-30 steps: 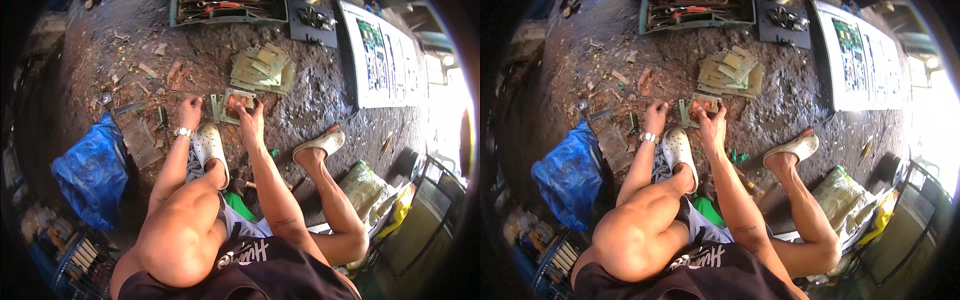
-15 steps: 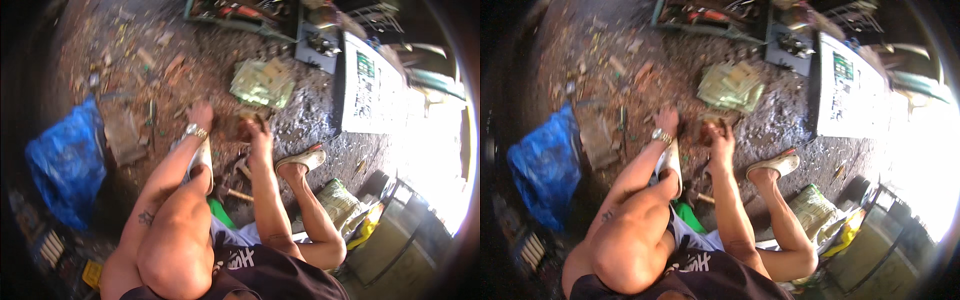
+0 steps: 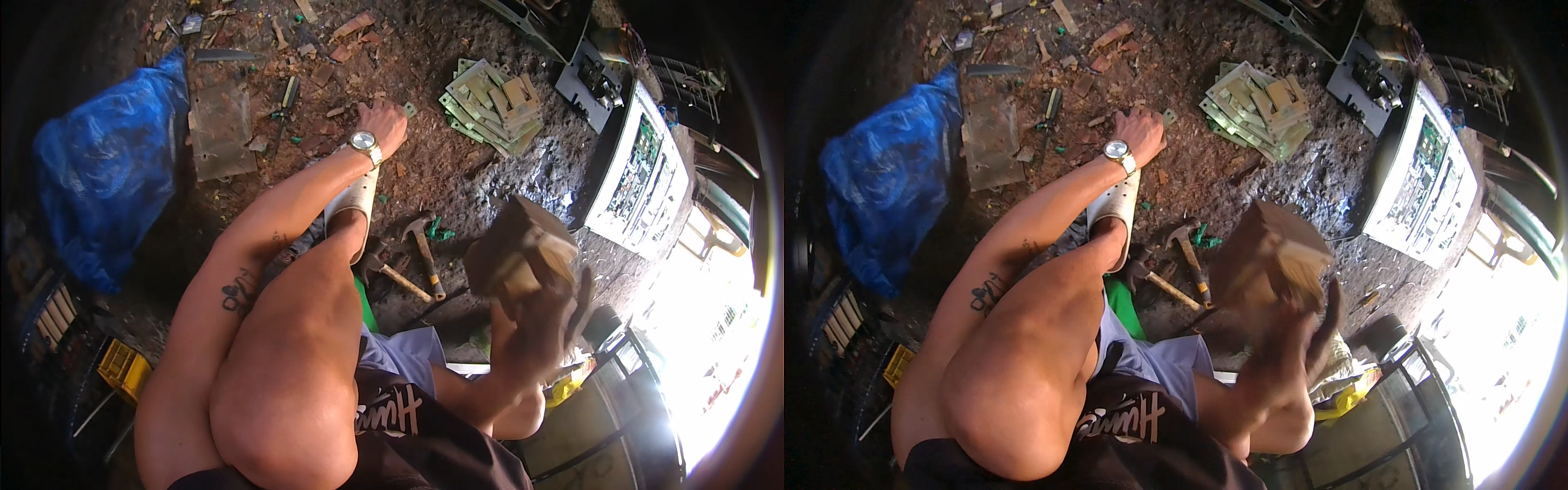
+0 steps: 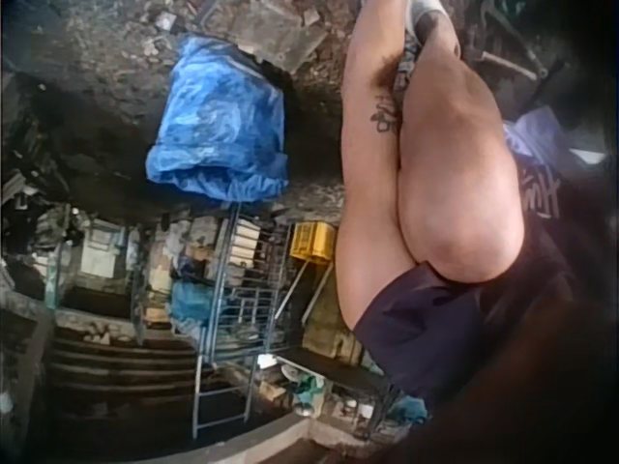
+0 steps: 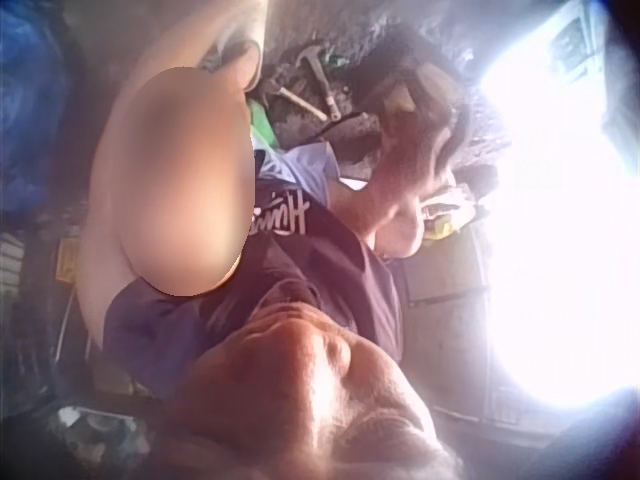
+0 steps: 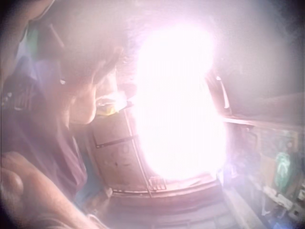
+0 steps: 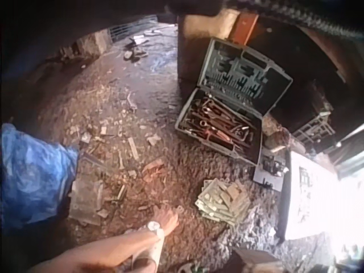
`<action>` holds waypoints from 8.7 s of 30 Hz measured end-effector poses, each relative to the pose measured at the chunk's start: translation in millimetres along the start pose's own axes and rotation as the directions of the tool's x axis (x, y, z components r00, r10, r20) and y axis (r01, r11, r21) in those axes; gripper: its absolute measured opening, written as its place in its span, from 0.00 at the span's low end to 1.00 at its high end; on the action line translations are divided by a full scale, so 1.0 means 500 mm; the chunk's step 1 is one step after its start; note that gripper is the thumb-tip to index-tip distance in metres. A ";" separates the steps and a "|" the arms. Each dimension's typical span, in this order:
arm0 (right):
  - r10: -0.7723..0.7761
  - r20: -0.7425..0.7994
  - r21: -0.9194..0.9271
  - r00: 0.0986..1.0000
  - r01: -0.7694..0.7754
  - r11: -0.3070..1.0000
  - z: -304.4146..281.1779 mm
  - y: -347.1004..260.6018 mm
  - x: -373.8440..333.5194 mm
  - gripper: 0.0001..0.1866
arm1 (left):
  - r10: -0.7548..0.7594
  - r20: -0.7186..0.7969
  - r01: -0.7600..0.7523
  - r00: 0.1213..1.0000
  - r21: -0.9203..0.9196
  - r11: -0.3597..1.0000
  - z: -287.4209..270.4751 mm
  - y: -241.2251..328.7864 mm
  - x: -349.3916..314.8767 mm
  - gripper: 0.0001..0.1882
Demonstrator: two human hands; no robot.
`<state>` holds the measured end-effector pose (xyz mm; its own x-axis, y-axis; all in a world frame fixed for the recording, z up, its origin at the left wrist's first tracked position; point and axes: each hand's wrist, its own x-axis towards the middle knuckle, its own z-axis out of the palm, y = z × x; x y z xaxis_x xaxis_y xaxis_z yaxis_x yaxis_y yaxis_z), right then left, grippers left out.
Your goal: The person sits on the floor and assembles small electrical components by hand. They place laminated sheets over a copper coil, stack them, and occasionally use a hammer to tap the assembly. The person handles the components one at a time and arranges them into a stack.
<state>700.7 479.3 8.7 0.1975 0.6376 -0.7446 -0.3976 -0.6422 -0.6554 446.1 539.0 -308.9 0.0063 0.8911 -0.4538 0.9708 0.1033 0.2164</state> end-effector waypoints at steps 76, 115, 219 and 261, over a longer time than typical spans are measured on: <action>-0.154 0.246 -0.372 0.957 0.240 0.896 -0.038 0.335 0.322 0.25 | 0.067 0.341 0.313 0.938 -0.914 0.259 -0.062 -0.166 -0.084 0.13; -0.161 0.243 -0.284 0.957 0.229 0.931 -0.166 0.424 0.237 0.19 | 0.582 0.050 -0.572 0.811 -0.135 0.809 -0.086 0.018 0.021 0.08; -0.151 0.095 -0.210 0.984 0.168 0.963 -0.012 0.435 0.317 0.36 | -0.087 0.150 0.172 0.985 -0.772 0.611 -0.045 -0.059 -0.198 0.19; -0.054 0.174 -0.979 0.983 0.167 -0.116 -0.273 0.485 0.216 0.24 | -0.459 0.523 0.355 0.718 -0.842 -0.405 0.027 0.019 -0.065 0.05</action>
<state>747.7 334.5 -248.0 0.0594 0.7358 -0.6746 0.9565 -0.2352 -0.1723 458.4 505.1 -304.0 -0.3158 0.3608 -0.8775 -0.5931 0.6468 0.4794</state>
